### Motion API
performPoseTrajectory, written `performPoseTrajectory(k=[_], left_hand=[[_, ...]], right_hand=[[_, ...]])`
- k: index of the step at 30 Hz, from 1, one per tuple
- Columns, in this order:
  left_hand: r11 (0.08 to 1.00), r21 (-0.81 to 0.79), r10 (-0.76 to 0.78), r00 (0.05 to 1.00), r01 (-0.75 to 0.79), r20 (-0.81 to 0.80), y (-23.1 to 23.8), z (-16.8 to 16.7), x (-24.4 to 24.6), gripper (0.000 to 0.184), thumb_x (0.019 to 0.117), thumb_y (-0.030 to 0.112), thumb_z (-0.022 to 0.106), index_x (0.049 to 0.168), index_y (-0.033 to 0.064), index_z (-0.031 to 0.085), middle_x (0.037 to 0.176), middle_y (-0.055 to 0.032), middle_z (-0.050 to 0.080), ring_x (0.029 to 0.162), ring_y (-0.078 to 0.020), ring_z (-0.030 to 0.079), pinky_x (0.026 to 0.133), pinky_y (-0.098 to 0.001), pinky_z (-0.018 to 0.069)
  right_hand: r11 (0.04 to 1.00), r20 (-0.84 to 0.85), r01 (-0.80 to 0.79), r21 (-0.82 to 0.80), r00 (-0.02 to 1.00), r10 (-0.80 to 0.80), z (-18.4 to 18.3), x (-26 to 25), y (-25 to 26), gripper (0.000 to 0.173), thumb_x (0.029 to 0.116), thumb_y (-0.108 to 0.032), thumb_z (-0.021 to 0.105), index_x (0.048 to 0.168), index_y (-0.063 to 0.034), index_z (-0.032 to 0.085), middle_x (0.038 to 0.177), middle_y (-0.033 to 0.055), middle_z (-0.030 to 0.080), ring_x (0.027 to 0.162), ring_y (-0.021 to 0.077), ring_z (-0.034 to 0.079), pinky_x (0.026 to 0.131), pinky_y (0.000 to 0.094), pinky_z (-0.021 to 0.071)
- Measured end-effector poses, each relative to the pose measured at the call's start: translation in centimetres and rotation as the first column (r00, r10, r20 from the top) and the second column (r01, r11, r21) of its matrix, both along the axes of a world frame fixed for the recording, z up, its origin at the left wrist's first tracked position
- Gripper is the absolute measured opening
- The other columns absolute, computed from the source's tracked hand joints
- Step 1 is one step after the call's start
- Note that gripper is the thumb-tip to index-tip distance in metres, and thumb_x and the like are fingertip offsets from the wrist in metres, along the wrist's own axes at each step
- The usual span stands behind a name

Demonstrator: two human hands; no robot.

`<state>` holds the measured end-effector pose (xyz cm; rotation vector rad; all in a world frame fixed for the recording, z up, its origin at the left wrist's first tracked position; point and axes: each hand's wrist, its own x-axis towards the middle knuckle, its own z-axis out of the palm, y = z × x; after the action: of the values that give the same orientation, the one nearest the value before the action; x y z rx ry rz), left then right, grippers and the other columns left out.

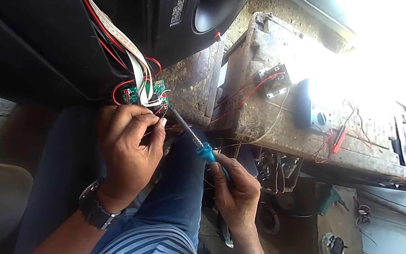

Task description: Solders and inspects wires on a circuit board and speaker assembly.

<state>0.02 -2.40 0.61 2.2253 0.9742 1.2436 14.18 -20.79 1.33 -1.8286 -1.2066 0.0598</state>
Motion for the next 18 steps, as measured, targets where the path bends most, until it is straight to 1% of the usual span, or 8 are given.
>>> performPoseTrajectory(k=[7,14,18], left_hand=[[1.0,0.008,0.016,1.0,-0.016,0.004,0.01,-0.06,0.14,0.014,0.0929,0.02,0.073,0.096,0.0078,0.078,0.107,-0.0081,0.07,0.107,-0.0251,0.059,0.092,-0.0412,0.0447],[1.0,0.012,0.026,1.0,-0.026,0.007,-0.04,-0.18,0.25,0.013,0.0924,0.019,0.074,0.096,0.0082,0.078,0.107,-0.008,0.069,0.106,-0.0246,0.059,0.091,-0.0407,0.045],[0.999,0.013,0.033,0.999,-0.033,0.004,-0.08,-0.21,0.27,0.013,0.0921,0.02,0.075,0.095,0.0088,0.078,0.106,-0.0072,0.069,0.106,-0.024,0.059,0.091,-0.0409,0.045]], right_hand=[[0.999,0.069,0.029,-0.016,0.997,-0.028,0.28,-0.46,0.07,0.024,0.0993,-0.014,0.065,0.111,0.0032,0.076,0.089,0.0049,0.071,0.075,0.0031,0.065,0.065,0.0165,0.0553],[1.0,0.062,0.019,0.019,0.998,-0.02,-0.11,-0.34,0.09,0.023,0.0977,-0.013,0.066,0.11,0.0035,0.076,0.088,0.0054,0.07,0.074,0.0031,0.064,0.064,0.0163,0.0548],[0.999,0.056,0.003,0.04,0.998,-0.005,-0.5,-0.16,0.07,0.023,0.0967,-0.012,0.067,0.111,0.0035,0.076,0.088,0.0061,0.07,0.076,0.0044,0.064,0.066,0.0173,0.0559]])
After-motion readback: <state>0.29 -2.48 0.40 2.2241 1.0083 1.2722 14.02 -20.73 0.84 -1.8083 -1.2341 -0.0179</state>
